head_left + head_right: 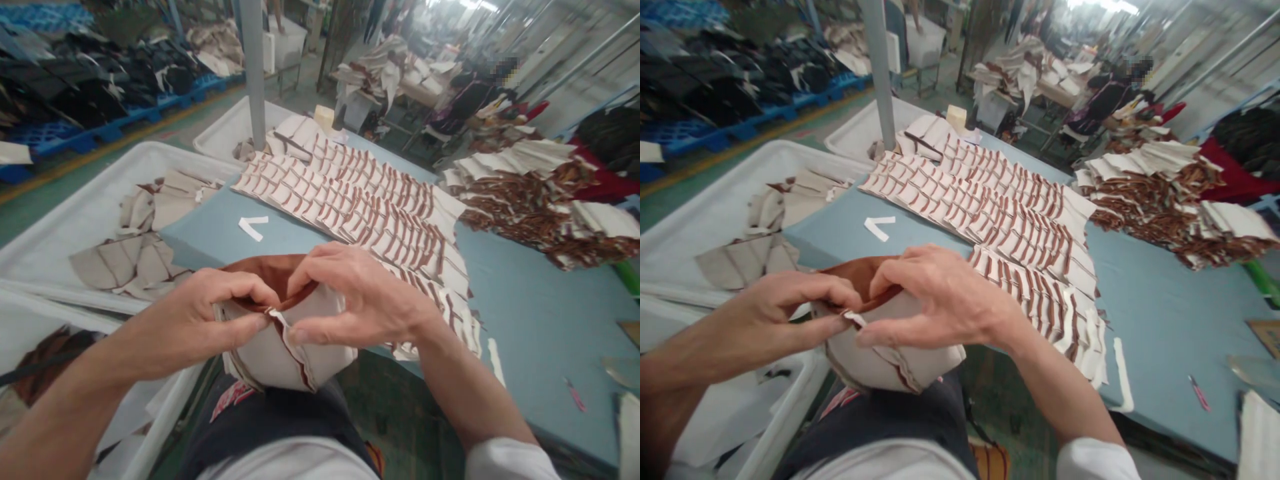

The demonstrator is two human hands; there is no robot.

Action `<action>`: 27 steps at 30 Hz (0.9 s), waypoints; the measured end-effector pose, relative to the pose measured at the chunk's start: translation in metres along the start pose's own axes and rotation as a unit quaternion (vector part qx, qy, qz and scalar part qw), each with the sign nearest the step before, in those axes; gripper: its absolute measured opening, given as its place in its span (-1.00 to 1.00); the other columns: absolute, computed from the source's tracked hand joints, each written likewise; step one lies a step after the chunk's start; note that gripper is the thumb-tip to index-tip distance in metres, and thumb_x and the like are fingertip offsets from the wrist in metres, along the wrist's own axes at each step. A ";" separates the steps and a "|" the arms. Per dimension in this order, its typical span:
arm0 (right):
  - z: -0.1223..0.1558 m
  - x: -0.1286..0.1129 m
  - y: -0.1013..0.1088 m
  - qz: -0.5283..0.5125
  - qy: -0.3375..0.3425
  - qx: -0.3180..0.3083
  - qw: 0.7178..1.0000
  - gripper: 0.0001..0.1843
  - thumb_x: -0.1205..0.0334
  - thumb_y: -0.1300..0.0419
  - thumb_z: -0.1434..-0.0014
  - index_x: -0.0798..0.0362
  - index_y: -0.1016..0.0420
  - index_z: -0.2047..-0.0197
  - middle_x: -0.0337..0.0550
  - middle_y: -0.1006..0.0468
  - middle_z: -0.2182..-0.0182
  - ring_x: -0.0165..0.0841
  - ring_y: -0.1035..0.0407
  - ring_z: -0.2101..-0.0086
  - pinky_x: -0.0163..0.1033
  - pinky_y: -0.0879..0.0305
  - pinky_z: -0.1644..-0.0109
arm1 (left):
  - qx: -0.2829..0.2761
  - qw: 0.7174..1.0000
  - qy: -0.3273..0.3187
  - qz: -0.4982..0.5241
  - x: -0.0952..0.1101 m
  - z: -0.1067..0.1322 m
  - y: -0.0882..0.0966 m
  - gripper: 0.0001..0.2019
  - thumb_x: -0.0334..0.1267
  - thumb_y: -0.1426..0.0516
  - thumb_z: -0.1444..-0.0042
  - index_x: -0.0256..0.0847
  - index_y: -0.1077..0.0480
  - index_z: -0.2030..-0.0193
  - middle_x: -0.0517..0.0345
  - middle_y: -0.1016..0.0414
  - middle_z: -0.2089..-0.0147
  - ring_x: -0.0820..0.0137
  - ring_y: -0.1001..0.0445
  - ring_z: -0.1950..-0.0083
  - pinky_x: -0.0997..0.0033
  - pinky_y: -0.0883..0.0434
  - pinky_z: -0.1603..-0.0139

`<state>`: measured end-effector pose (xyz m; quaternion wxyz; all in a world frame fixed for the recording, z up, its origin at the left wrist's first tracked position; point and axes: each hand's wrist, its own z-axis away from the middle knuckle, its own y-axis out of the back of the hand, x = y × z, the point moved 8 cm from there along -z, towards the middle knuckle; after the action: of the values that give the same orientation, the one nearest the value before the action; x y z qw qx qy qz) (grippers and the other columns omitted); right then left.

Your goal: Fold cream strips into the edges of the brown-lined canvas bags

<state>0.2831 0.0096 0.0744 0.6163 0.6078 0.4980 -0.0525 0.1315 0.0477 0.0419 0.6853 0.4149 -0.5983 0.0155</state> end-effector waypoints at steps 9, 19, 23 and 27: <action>0.003 0.007 -0.027 -0.089 0.017 0.036 0.995 -0.74 0.05 -0.33 -0.52 0.06 -0.57 0.14 -0.22 -0.66 0.27 -0.38 -0.49 0.25 -0.27 -0.30 0.08 | -0.033 0.999 -0.004 0.032 -0.005 0.000 -0.002 -0.85 -0.29 -0.25 -0.26 -0.11 -0.70 0.22 0.32 -0.72 0.36 0.46 -0.59 0.38 0.65 -0.44 0.31; 0.007 0.021 -0.039 -0.161 -0.075 0.051 0.983 -0.79 0.11 -0.33 -0.45 0.05 -0.54 0.19 -0.26 -0.63 0.30 -0.41 -0.46 0.28 -0.31 -0.31 0.14 | -0.008 0.998 -0.058 -0.031 0.010 0.003 -0.001 -0.72 -0.38 -0.09 -0.33 -0.12 -0.67 0.21 0.32 -0.71 0.38 0.47 -0.59 0.43 0.58 -0.38 0.36; 0.007 0.019 -0.037 -0.150 -0.077 0.074 0.983 -0.84 0.17 -0.31 -0.41 0.04 -0.53 0.22 -0.28 -0.62 0.33 -0.42 -0.45 0.31 -0.31 -0.29 0.16 | 0.002 0.997 -0.058 -0.043 0.014 0.001 -0.003 -0.78 -0.35 -0.14 -0.31 -0.10 -0.65 0.23 0.35 -0.71 0.36 0.49 -0.62 0.41 0.61 -0.41 0.32; 0.008 0.019 -0.038 -0.150 -0.079 0.074 0.983 -0.81 0.14 -0.30 -0.42 0.03 -0.52 0.24 -0.28 -0.60 0.34 -0.42 -0.43 0.33 -0.30 -0.28 0.18 | 0.016 0.997 -0.056 -0.040 0.014 0.000 -0.002 -0.80 -0.32 -0.19 -0.31 -0.11 -0.66 0.26 0.34 -0.67 0.44 0.49 -0.56 0.48 0.59 -0.37 0.39</action>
<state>0.2720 0.0042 0.0332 0.5922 0.5640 0.5278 -0.2293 0.1368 0.0394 0.0527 0.6438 0.4498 -0.6184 -0.0262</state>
